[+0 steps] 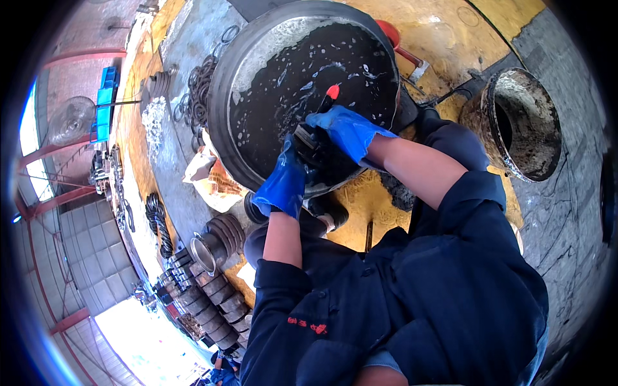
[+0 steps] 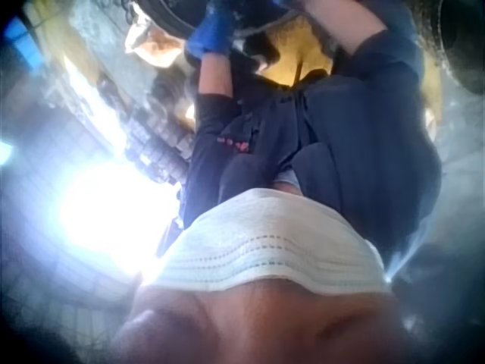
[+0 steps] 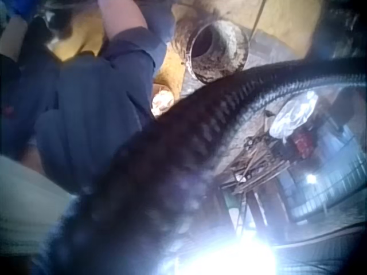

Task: The person cleans a metal ring using a brush and a bowl of liquid. The person uses a brush to scrub the ring while holding it with a gloved hand.

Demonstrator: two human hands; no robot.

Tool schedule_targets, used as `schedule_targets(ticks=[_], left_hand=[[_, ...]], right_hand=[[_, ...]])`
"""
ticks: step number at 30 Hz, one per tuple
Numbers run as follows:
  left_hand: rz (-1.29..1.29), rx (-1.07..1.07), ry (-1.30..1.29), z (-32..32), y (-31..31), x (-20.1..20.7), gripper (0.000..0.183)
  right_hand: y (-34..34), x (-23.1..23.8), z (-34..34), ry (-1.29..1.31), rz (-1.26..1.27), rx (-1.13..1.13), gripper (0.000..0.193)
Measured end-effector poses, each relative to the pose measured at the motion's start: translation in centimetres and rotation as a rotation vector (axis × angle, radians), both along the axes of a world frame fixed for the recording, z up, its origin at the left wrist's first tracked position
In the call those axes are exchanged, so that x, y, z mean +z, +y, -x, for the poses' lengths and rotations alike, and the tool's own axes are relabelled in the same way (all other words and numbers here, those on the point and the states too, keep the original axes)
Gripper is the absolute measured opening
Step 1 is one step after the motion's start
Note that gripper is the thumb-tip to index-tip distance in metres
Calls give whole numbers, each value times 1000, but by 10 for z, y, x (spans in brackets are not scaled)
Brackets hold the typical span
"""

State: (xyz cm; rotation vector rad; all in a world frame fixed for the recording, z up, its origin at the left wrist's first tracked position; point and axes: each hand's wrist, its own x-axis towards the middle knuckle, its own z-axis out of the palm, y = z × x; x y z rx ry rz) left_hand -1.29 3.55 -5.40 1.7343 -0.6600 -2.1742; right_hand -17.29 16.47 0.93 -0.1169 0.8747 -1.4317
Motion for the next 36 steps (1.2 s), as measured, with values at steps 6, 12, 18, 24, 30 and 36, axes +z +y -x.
schedule_targets(ticks=[6,12,18,24,30,36], left_hand=[[963,-784,-97,-12,13,50,35],[663,-668,477,-17,-10,54,24],[622,-379,137,-7,10,90,28],[671,-269,135,-12,10,85,27],[627,-280,180,-21,7,85,26],[525,-226,216,-17,16,77,24]], right_hand=[[-24,-37,-2,673,-151,255,37],[-12,-40,-8,1017,-232,370,37],[-12,-37,10,1489,-272,32,29],[-21,-51,0,653,127,121,31],[-14,-55,13,1419,7,102,28],[-22,-65,34,1154,-291,-233,31]])
